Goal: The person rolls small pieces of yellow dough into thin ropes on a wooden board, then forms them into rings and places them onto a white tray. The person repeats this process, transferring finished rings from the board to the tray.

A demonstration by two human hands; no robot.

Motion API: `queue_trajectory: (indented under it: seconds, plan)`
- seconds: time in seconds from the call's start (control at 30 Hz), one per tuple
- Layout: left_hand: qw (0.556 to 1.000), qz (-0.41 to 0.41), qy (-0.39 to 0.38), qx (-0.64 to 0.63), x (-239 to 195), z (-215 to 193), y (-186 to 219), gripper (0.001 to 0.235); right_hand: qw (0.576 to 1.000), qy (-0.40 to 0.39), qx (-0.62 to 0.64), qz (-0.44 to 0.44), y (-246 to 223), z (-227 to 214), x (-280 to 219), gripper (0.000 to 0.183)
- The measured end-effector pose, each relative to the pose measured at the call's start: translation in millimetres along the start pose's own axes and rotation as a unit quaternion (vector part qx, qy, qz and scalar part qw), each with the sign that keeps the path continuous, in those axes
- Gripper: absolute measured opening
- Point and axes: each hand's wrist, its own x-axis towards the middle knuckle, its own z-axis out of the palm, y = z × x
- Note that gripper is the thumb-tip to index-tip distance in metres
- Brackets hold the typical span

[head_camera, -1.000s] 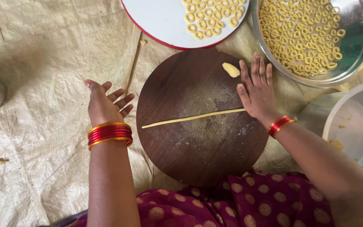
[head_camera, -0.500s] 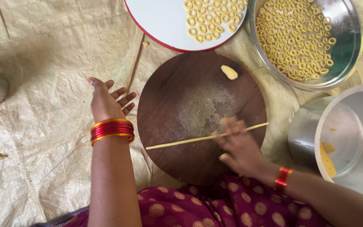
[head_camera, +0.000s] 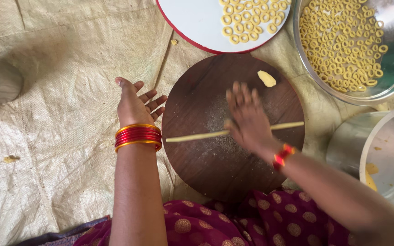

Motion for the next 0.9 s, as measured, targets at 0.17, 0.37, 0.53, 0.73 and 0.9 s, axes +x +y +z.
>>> queue_trajectory:
  seconds: [0.17, 0.37, 0.53, 0.73, 0.9]
  plan:
    - [1.000, 0.005, -0.014, -0.012, 0.3, 0.7, -2.8, 0.084, 0.998, -0.034, 0.003, -0.044, -32.5, -4.5, -88.7, 0.074]
    - [1.000, 0.007, -0.028, 0.005, -4.6, 1.7, -10.8, 0.083, 0.996, 0.014, 0.054, -0.070, -50.0, 4.3, -104.5, 0.074]
    - [0.999, 0.004, -0.038, 0.016, 0.3, 4.6, -13.5, 0.080, 1.000, -0.002, 0.006, -0.029, -68.8, 6.8, -53.2, 0.069]
    - [0.999, -0.012, -0.033, 0.011, 16.5, 4.8, -21.1, 0.078, 0.994, 0.084, 0.010, 0.070, -27.6, 1.0, 45.7, 0.067]
    - [0.999, -0.013, -0.034, 0.030, 15.2, 3.7, -24.4, 0.076, 0.998, 0.050, 0.007, 0.030, -41.0, -0.4, 29.4, 0.069]
